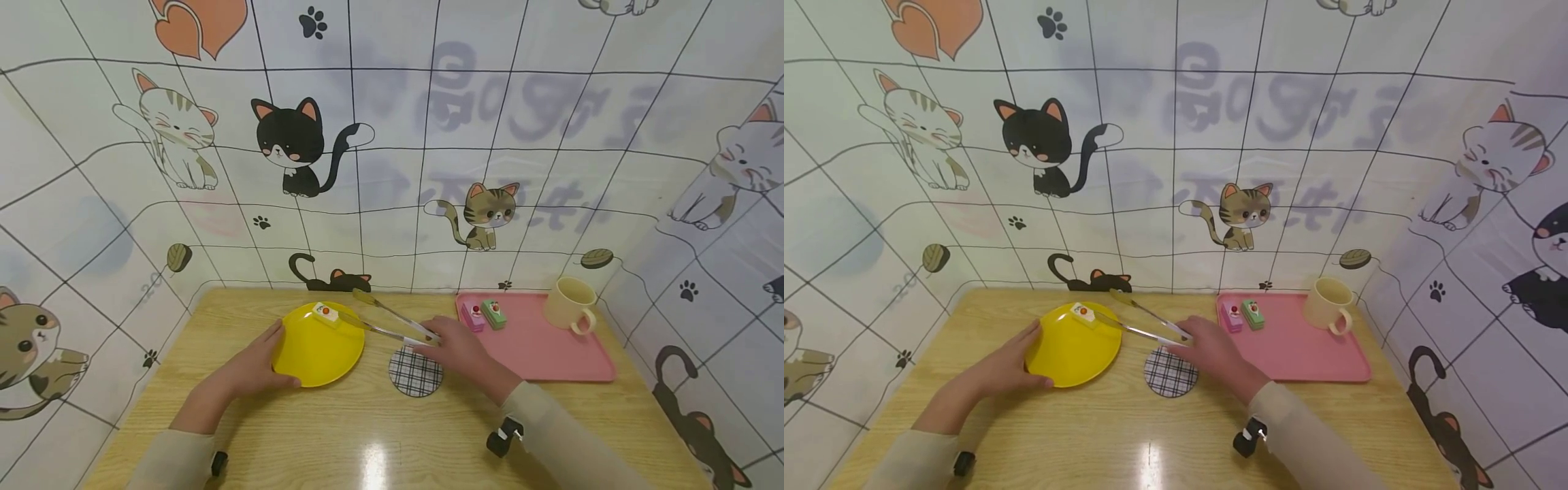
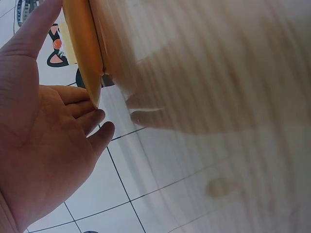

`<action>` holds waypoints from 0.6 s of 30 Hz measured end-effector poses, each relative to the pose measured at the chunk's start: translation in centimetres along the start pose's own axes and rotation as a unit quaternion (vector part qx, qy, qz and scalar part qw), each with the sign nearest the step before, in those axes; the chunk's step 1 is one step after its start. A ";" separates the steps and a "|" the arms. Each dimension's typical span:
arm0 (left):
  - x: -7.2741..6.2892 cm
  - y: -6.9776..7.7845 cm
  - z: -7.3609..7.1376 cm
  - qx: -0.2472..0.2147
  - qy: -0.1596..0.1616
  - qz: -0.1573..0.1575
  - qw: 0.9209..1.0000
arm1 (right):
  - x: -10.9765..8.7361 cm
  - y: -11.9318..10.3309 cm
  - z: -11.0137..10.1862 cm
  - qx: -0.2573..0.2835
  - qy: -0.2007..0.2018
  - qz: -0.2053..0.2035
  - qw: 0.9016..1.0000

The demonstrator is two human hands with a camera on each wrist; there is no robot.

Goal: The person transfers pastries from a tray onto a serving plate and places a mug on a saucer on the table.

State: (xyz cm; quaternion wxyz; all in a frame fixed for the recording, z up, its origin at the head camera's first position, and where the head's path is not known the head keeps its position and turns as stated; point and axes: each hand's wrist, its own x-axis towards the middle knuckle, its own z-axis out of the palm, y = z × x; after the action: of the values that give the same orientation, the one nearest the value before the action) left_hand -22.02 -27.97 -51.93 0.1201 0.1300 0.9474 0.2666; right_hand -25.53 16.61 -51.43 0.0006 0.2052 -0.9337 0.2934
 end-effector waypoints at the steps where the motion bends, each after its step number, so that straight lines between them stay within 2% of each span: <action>1: 0.0 0.0 0.0 0.000 0.000 0.000 1.000 | -0.3 0.2 -0.1 0.006 0.003 0.000 1.000; 7: -0.1 0.2 -0.1 0.001 -0.002 -0.003 1.000 | -2.1 1.1 -1.0 0.018 0.027 0.009 0.999; 18: 0.1 0.0 0.1 0.003 -0.003 -0.003 1.000 | -5.5 3.4 -3.1 -0.014 0.063 0.037 0.997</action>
State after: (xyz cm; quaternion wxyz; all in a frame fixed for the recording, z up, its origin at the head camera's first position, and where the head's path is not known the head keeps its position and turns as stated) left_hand -22.06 -27.95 -52.03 0.1236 0.1282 0.9482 0.2631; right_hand -22.16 22.98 -51.41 0.0513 0.1513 -0.9429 0.2923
